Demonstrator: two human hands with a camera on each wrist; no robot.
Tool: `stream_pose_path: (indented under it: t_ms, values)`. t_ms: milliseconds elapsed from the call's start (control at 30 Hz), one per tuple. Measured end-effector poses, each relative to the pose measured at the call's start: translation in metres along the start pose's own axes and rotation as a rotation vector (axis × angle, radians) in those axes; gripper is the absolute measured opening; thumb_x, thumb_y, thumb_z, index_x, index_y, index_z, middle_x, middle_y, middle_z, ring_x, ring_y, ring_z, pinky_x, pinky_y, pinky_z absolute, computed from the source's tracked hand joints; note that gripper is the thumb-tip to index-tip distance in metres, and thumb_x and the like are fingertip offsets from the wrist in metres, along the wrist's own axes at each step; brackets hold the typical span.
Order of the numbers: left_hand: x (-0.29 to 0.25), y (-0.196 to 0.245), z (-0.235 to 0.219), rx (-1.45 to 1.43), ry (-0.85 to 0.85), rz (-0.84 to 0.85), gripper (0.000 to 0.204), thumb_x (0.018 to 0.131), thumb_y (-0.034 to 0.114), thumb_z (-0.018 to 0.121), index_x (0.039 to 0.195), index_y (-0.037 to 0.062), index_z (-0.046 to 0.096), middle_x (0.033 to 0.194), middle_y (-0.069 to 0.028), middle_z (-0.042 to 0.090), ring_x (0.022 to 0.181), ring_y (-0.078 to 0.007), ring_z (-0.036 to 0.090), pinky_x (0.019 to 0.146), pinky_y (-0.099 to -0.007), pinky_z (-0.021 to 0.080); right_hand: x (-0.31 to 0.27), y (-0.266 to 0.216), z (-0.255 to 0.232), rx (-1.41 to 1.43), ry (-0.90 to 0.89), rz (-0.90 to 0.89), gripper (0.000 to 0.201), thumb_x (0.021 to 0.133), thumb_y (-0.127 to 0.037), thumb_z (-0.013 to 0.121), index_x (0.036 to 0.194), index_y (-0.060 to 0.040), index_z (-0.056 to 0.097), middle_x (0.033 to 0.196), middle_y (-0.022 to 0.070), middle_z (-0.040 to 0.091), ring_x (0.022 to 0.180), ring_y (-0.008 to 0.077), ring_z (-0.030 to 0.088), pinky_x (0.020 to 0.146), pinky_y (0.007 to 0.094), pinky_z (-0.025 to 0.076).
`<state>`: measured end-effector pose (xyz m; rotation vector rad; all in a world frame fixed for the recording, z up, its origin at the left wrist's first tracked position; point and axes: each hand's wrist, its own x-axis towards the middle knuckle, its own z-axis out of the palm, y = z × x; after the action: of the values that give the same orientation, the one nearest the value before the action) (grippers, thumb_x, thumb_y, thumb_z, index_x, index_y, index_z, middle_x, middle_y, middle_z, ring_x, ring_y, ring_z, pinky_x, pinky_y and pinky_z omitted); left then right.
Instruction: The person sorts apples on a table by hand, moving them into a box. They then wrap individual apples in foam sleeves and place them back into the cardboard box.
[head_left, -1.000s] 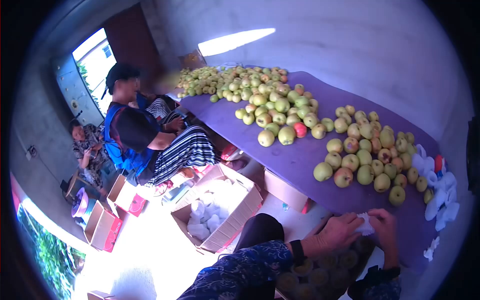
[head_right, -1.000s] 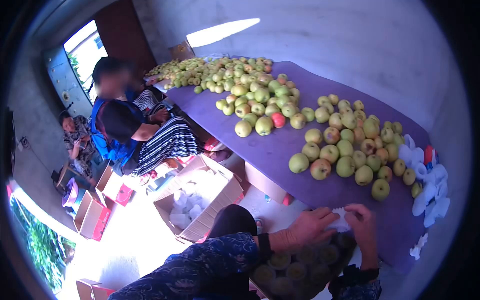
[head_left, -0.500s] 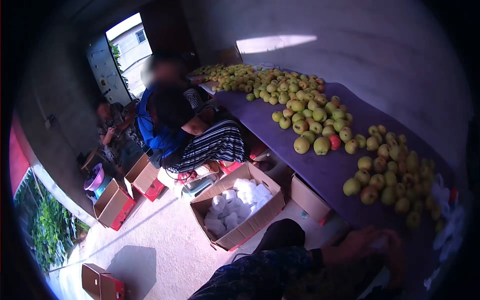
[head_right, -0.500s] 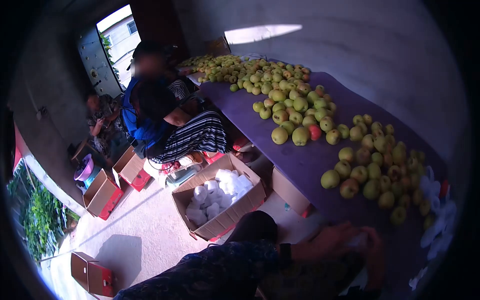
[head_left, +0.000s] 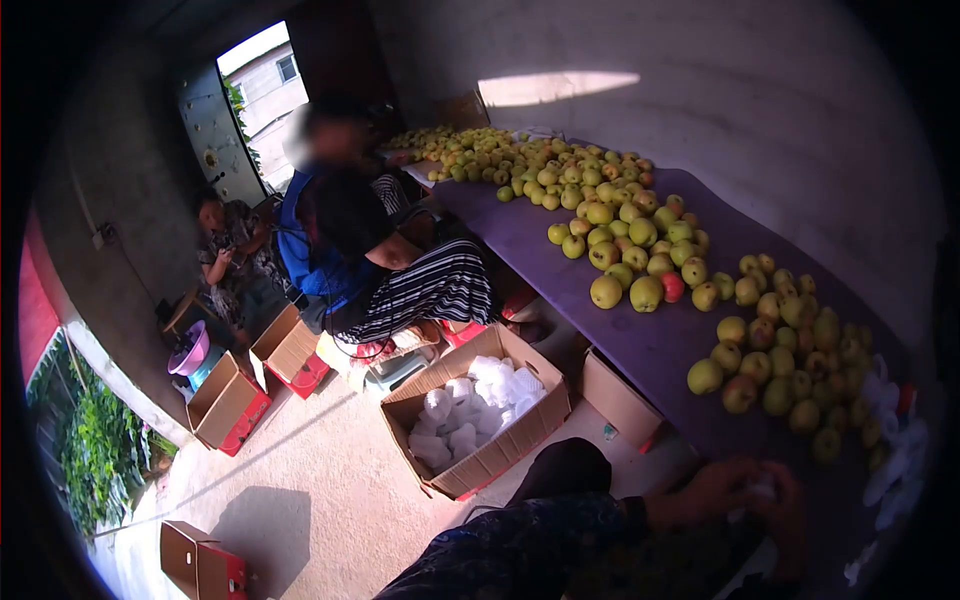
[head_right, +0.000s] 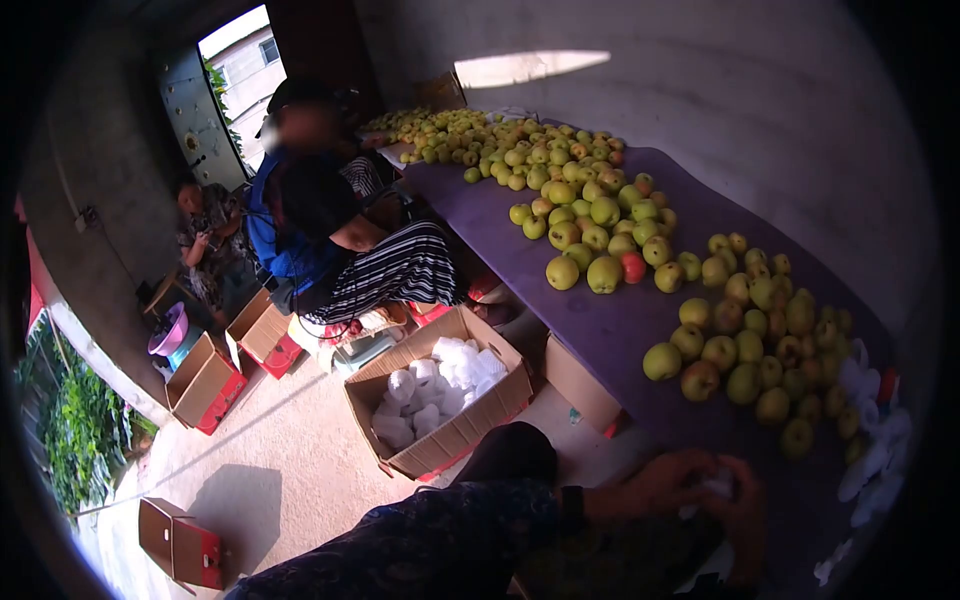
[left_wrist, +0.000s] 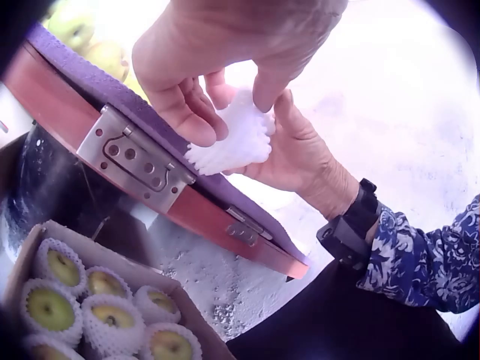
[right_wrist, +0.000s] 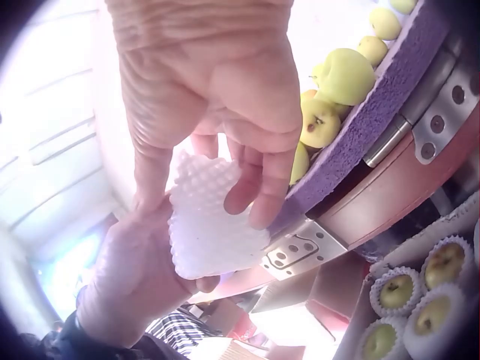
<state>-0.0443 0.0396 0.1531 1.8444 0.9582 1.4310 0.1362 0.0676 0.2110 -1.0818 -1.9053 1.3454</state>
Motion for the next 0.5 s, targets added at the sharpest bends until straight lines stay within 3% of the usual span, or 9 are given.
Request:
stream_pose_path:
  t_ms: [100,200,267,300,333,433,500]
  values:
    - [0.002,0.022,-0.005,-0.462,-0.07,-0.257,0.031,0.085,0.024,0.063,0.109,0.0049,0.056,0.093,-0.0103,0.062,0.077,-0.0195,0.061,0.068,-0.033,0.05,-0.001,-0.004,0.0,-0.074,-0.033,-0.027,0.057,0.065,-0.013,0.074,0.118,-0.0045,0.057,0.11,0.0068,0.061,0.1,0.0161,0.057,0.087,0.0309,0.047]
    - [0.006,0.036,-0.02,-0.187,-0.068,-0.386,0.031,0.085,0.024,0.064,0.107,0.0043,0.058,0.085,-0.01,0.062,0.07,-0.0157,0.059,0.062,-0.0325,0.049,-0.002,-0.013,0.002,-0.164,-0.046,0.015,0.061,0.064,-0.01,0.071,0.123,-0.0061,0.055,0.115,0.009,0.059,0.105,0.0186,0.057,0.089,0.0309,0.046]
    - [0.001,0.009,-0.008,0.02,0.075,-0.157,0.028,0.085,0.023,0.064,0.105,0.0045,0.058,0.082,-0.0118,0.062,0.069,-0.0179,0.06,0.06,-0.0326,0.048,-0.002,0.002,0.002,-0.127,-0.002,-0.018,0.067,0.064,-0.008,0.069,0.128,-0.0075,0.051,0.12,0.0107,0.057,0.109,0.0211,0.056,0.091,0.031,0.045]
    - [0.002,0.026,-0.014,0.121,0.051,-0.21,0.024,0.084,0.019,0.063,0.103,0.0044,0.059,0.083,-0.0124,0.061,0.069,-0.02,0.061,0.062,-0.0319,0.048,-0.005,-0.022,0.004,-0.181,-0.005,0.004,0.07,0.063,-0.006,0.068,0.13,-0.0091,0.049,0.121,0.0112,0.057,0.109,0.0218,0.057,0.091,0.0321,0.046]
    - [0.003,0.032,-0.014,0.136,0.085,-0.154,0.021,0.085,0.015,0.062,0.102,0.0041,0.059,0.082,-0.012,0.062,0.07,-0.0219,0.062,0.063,-0.0322,0.048,-0.004,-0.016,0.005,-0.246,0.071,-0.156,0.07,0.064,-0.006,0.067,0.132,-0.0092,0.048,0.12,0.0117,0.056,0.107,0.0218,0.057,0.09,0.033,0.046]
    - [0.004,0.043,-0.015,0.225,0.091,-0.152,0.019,0.083,0.01,0.063,0.101,0.003,0.059,0.08,-0.0111,0.06,0.067,-0.0156,0.058,0.061,-0.0293,0.047,-0.006,-0.017,0.01,0.037,0.1,-0.022,0.07,0.07,0.002,0.057,0.137,-0.0076,0.04,0.129,0.012,0.051,0.115,0.0175,0.052,0.095,0.0318,0.043]
    - [0.006,0.046,-0.015,0.27,0.125,-0.114,0.019,0.082,0.009,0.065,0.099,0.0032,0.06,0.075,-0.0096,0.06,0.063,-0.0127,0.056,0.059,-0.0276,0.046,-0.003,-0.007,0.016,0.063,0.199,-0.035,0.059,0.072,0.004,0.055,0.13,-0.0049,0.048,0.121,0.0108,0.057,0.107,0.017,0.057,0.089,0.0313,0.046]
